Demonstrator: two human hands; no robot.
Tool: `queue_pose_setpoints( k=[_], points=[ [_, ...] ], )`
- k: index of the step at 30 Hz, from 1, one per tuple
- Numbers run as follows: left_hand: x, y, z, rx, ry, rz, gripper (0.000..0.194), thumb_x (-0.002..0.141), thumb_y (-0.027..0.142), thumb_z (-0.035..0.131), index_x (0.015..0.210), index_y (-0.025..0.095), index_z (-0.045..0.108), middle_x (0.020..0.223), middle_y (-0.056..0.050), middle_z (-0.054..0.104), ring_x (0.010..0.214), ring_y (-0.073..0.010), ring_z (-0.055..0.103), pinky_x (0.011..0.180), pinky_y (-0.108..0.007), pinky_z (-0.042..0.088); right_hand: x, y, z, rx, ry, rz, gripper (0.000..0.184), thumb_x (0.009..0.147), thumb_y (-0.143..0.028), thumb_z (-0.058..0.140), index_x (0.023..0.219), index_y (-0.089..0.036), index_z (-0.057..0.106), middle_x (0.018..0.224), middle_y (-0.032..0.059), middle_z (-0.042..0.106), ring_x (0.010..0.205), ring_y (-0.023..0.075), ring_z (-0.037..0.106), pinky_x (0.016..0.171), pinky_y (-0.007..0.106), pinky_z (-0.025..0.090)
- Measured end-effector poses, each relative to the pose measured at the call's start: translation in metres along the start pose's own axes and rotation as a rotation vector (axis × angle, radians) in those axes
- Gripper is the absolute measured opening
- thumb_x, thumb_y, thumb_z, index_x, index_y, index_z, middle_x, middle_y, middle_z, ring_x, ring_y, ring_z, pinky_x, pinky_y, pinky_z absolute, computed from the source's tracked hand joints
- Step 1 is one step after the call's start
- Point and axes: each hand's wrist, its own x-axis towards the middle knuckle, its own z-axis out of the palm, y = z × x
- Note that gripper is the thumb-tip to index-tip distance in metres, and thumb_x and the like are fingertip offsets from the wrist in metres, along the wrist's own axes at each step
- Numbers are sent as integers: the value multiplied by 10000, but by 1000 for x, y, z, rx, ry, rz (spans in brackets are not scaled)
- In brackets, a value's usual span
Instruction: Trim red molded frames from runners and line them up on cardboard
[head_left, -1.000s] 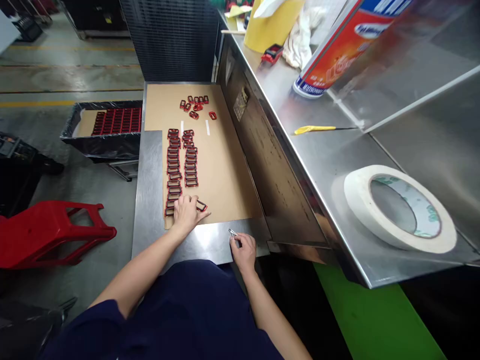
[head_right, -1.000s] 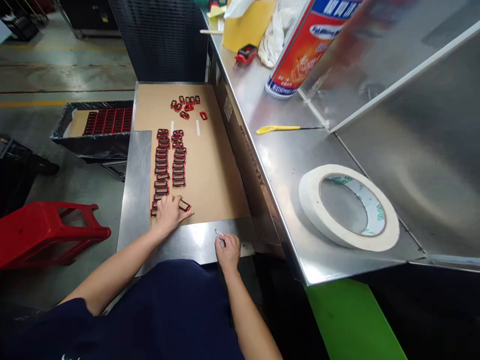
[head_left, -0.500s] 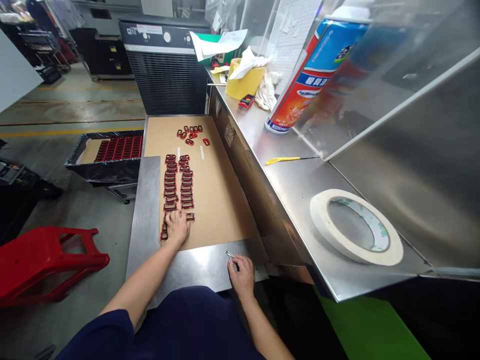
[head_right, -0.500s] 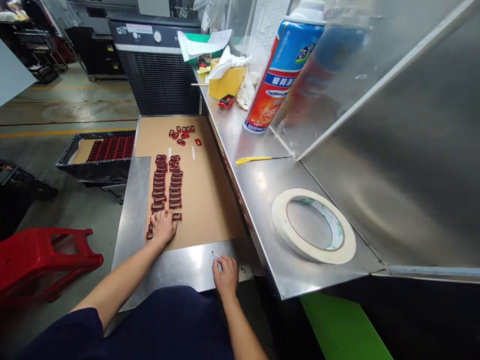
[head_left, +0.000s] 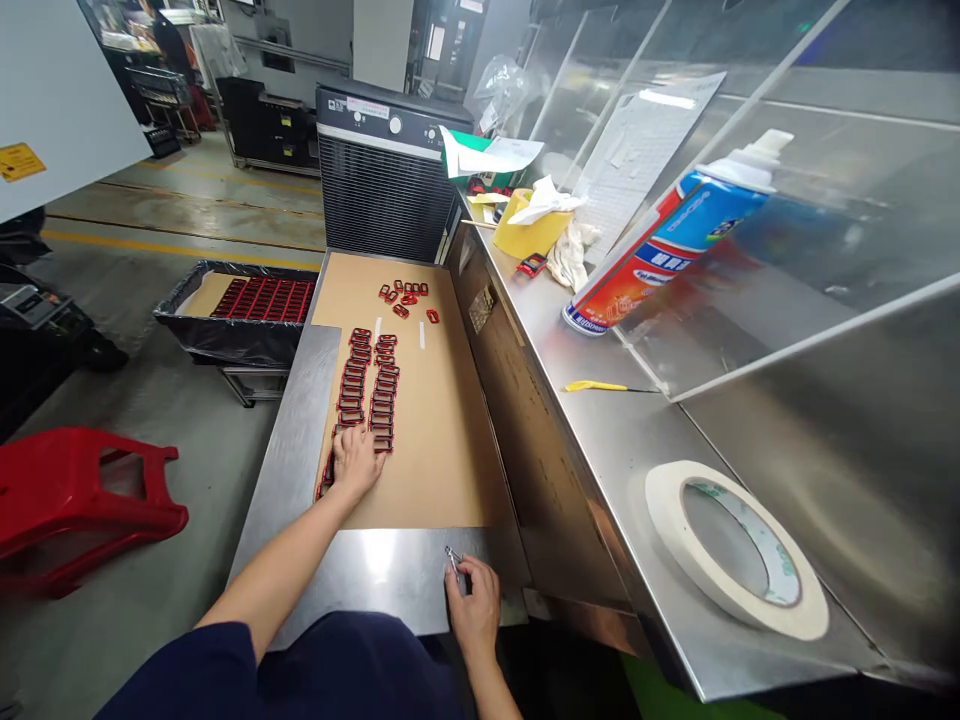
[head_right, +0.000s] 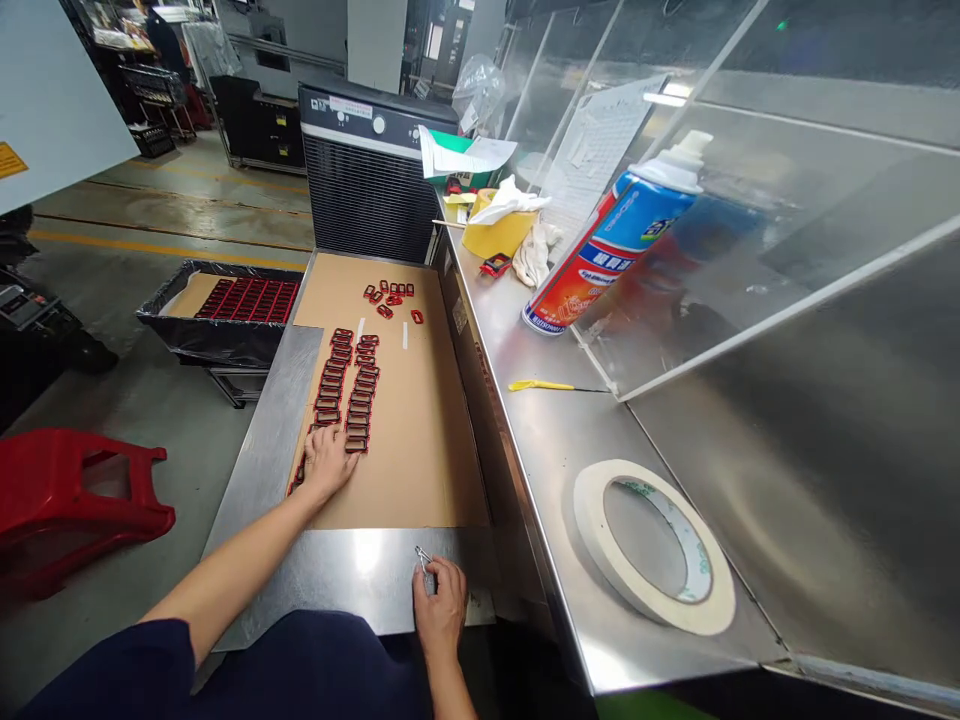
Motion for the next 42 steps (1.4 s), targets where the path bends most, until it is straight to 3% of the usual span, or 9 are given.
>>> queue_pose_setpoints(
  k=[5, 7, 10, 16, 19, 24, 31, 42],
  points=[
    [10, -81, 9, -463, 107, -244, 544, 907, 401, 466, 1375, 128, 511, 1495, -181, 434, 1421, -325, 360, 1194, -509, 283, 24, -11, 5, 49, -55, 41, 427, 973, -547, 524, 1093, -150, 627, 1240, 136, 581, 1177, 311, 517, 991, 481, 437],
    [24, -113, 14, -508, 89, -282, 551, 934, 356, 372, 1414, 106, 475, 1495, -182, 457, 1418, -298, 399, 1184, -495, 329, 56, -21, 23, 156, -177, 92, 524, 960, -553, 496, 1258, -133, 591, 1345, 142, 522, 1298, 322, 442, 1082, 517, 392],
    [53, -142, 19, -509, 66, -266, 563, 940, 333, 327, 1437, 106, 462, 1467, -166, 510, 1392, -270, 455, 1156, -470, 392, 124, -37, 71, 287, -306, 136, 682, 939, -589, 446, 1417, -105, 496, 1464, 140, 407, 1388, 310, 355, 1161, 513, 340],
    [99, -150, 34, -438, 86, -146, 547, 910, 320, 375, 1389, 108, 533, 1450, -148, 538, 1411, -277, 433, 1223, -515, 265, 265, -54, 180, 386, -387, 126, 730, 916, -586, 472, 1483, -125, 448, 1499, 111, 362, 1417, 268, 327, 1196, 453, 311],
    [99, -150, 43, -396, 112, -97, 535, 931, 322, 370, 1392, 104, 533, 1462, -144, 525, 1414, -266, 430, 1244, -510, 207, 324, -54, 220, 389, -427, 102, 735, 911, -556, 508, 1500, -125, 427, 1525, 107, 314, 1449, 258, 257, 1221, 454, 244],
    [91, -152, 52, -245, 174, -16, 514, 979, 302, 314, 1403, 103, 525, 1455, -149, 530, 1381, -260, 475, 1213, -517, 286, 396, -58, 273, 368, -480, 56, 711, 934, -458, 523, 1544, -138, 348, 1571, 86, 203, 1486, 226, 127, 1242, 439, 154],
    [90, -147, 44, -182, 184, 44, 472, 991, 301, 348, 1380, 130, 552, 1418, -120, 574, 1373, -256, 485, 1205, -518, 305, 438, -76, 324, 362, -505, 32, 808, 909, -383, 560, 1586, -108, 215, 1598, 95, 48, 1497, 221, -7, 1248, 423, 80],
    [90, -143, 40, -152, 149, 43, 466, 990, 310, 359, 1366, 121, 559, 1411, -119, 580, 1382, -265, 472, 1196, -532, 316, 445, -101, 350, 257, -514, 48, 699, 947, -293, 601, 1546, -85, 308, 1588, 151, 88, 1489, 287, 15, 1241, 478, 108]
  ],
)
